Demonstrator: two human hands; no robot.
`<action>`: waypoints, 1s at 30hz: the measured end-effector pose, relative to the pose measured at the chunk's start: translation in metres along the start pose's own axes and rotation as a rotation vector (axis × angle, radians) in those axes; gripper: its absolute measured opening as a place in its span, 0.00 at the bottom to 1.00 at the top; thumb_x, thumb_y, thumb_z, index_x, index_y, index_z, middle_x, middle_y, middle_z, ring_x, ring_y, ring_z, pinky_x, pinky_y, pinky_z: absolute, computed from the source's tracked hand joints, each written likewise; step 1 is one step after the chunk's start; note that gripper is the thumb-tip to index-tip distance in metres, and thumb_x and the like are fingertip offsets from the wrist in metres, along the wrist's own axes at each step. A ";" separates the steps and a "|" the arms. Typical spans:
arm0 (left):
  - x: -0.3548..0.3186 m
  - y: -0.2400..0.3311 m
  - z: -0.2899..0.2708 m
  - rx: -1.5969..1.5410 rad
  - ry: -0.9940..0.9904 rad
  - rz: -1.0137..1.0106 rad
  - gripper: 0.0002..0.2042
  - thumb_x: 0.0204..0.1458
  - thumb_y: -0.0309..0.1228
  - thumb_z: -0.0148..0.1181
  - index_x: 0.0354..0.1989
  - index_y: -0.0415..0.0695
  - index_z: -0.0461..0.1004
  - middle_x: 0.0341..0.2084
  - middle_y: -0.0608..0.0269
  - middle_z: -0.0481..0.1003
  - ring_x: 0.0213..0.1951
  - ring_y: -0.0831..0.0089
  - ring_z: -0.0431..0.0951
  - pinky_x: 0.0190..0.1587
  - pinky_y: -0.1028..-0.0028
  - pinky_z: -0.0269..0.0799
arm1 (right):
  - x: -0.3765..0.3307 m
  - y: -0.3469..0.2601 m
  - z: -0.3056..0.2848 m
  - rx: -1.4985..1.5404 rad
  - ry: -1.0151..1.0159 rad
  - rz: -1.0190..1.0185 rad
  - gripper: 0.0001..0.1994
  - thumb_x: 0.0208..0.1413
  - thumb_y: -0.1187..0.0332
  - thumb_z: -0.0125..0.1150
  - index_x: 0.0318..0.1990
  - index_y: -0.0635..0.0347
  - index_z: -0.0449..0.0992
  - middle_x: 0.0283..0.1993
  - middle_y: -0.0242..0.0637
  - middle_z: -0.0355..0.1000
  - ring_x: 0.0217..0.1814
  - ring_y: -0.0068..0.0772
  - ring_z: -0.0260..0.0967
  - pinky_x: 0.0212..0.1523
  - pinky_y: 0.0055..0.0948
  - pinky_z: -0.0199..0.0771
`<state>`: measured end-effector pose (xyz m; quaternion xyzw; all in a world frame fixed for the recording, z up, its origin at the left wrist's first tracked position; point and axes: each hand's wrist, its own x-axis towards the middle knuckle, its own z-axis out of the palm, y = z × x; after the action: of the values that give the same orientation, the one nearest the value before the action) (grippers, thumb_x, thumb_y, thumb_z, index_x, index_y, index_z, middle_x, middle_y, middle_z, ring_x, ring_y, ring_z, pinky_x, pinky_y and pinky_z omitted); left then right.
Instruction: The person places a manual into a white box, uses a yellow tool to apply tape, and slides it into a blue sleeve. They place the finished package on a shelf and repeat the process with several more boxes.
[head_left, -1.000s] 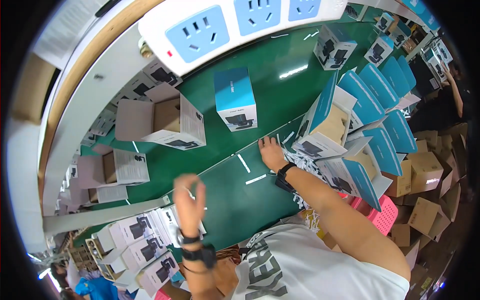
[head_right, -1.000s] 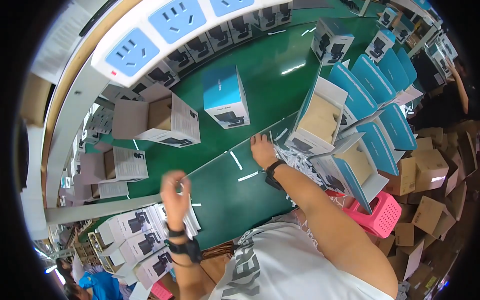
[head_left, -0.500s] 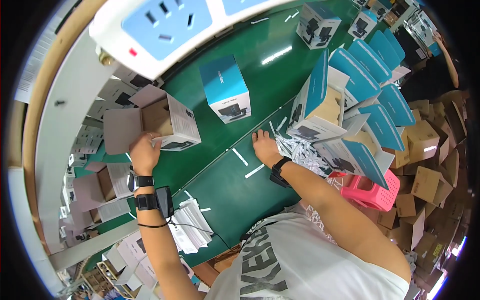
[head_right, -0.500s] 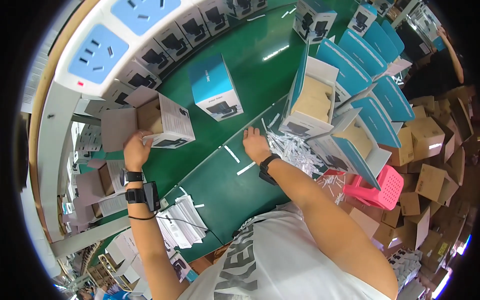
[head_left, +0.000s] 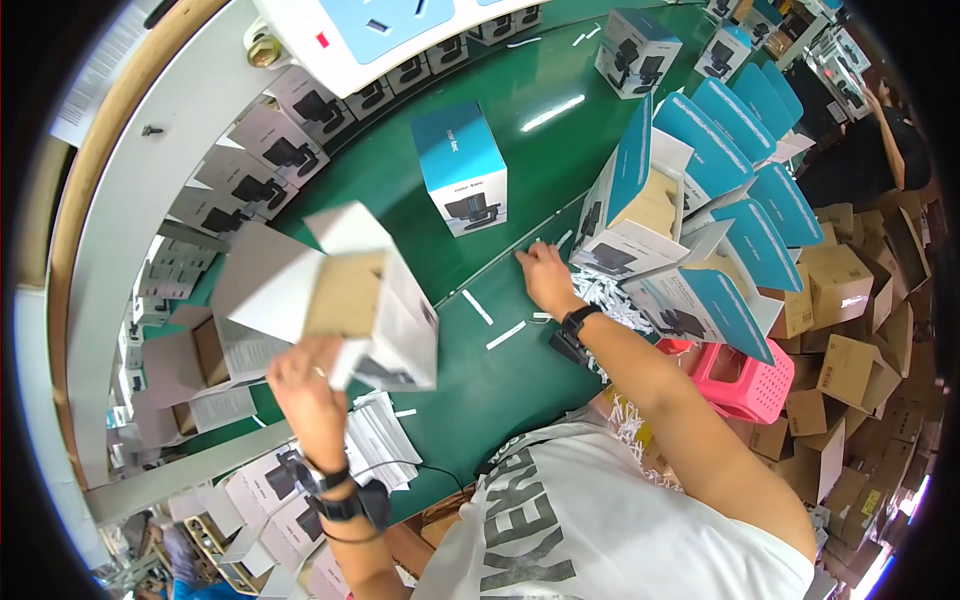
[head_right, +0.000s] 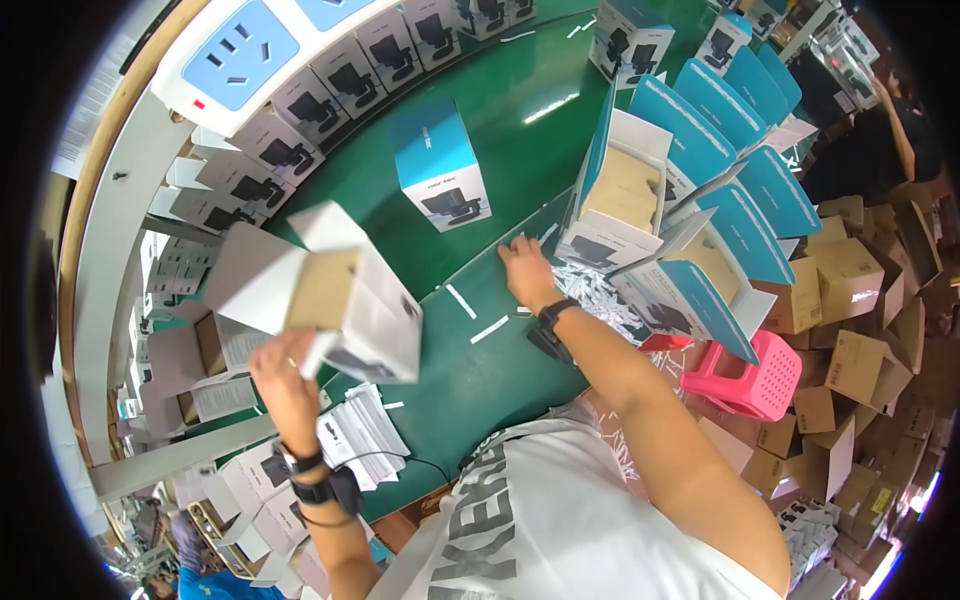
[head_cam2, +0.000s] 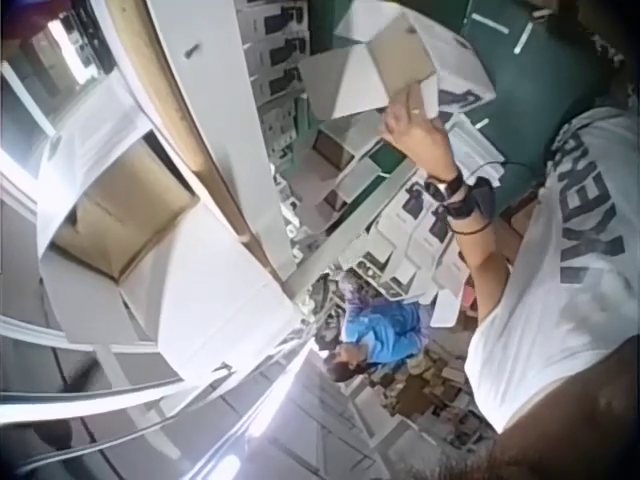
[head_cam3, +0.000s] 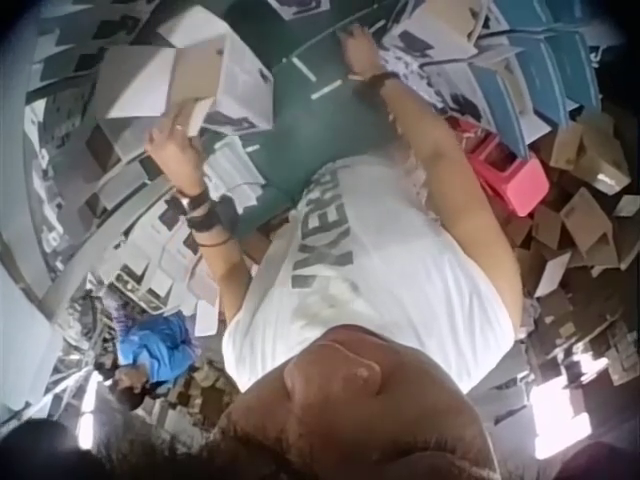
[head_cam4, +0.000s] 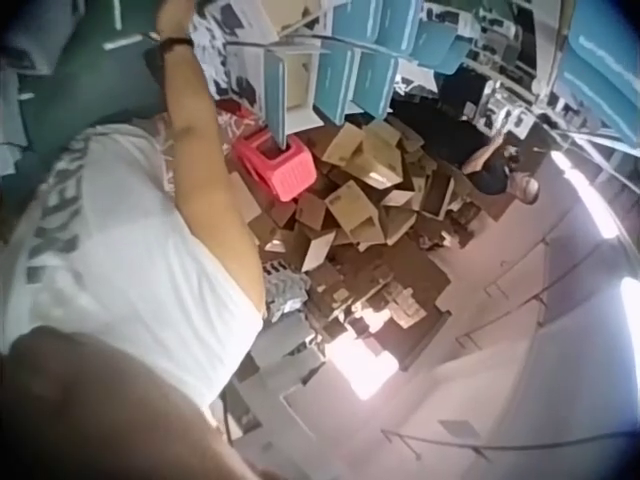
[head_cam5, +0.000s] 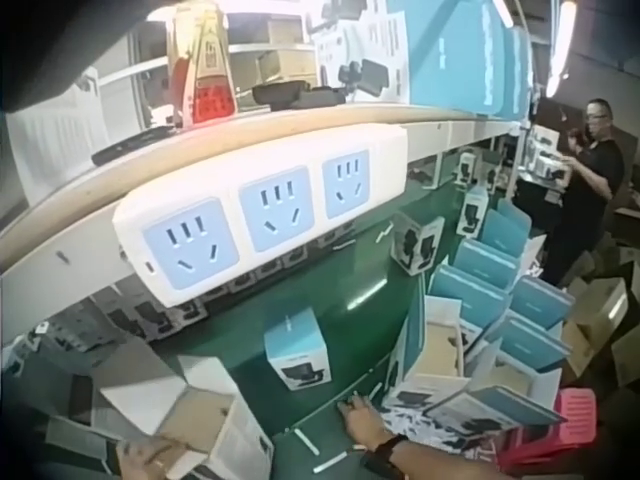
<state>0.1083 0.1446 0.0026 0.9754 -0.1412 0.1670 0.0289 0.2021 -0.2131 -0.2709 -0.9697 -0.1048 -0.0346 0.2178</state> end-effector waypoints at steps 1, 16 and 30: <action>-0.023 0.010 0.001 -0.050 -0.003 -0.011 0.27 0.34 0.15 0.54 0.47 0.44 0.84 0.50 0.59 0.79 0.56 0.55 0.75 0.64 0.51 0.63 | 0.010 0.004 0.000 -0.015 -0.008 0.011 0.23 0.55 0.77 0.57 0.60 0.56 0.76 0.49 0.43 0.68 0.54 0.48 0.69 0.50 0.42 0.78; -0.168 0.123 0.000 -0.175 0.158 -0.390 0.14 0.51 0.25 0.67 0.47 0.49 0.85 0.48 0.62 0.81 0.55 0.56 0.78 0.58 0.57 0.65 | -0.026 -0.001 -0.016 -0.029 -0.006 0.004 0.20 0.61 0.78 0.56 0.61 0.59 0.75 0.46 0.42 0.74 0.54 0.43 0.72 0.49 0.38 0.79; -0.168 0.081 0.016 -0.342 0.102 -0.067 0.23 0.40 0.19 0.63 0.48 0.49 0.82 0.54 0.56 0.77 0.63 0.47 0.70 0.64 0.52 0.65 | -0.103 -0.106 -0.206 1.373 -0.148 0.265 0.06 0.70 0.72 0.57 0.50 0.61 0.71 0.44 0.39 0.79 0.38 0.32 0.81 0.40 0.28 0.81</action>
<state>-0.0616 0.1104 -0.0681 0.9506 -0.1331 0.1890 0.2071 0.0741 -0.2273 -0.0526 -0.6174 0.0017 0.1326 0.7754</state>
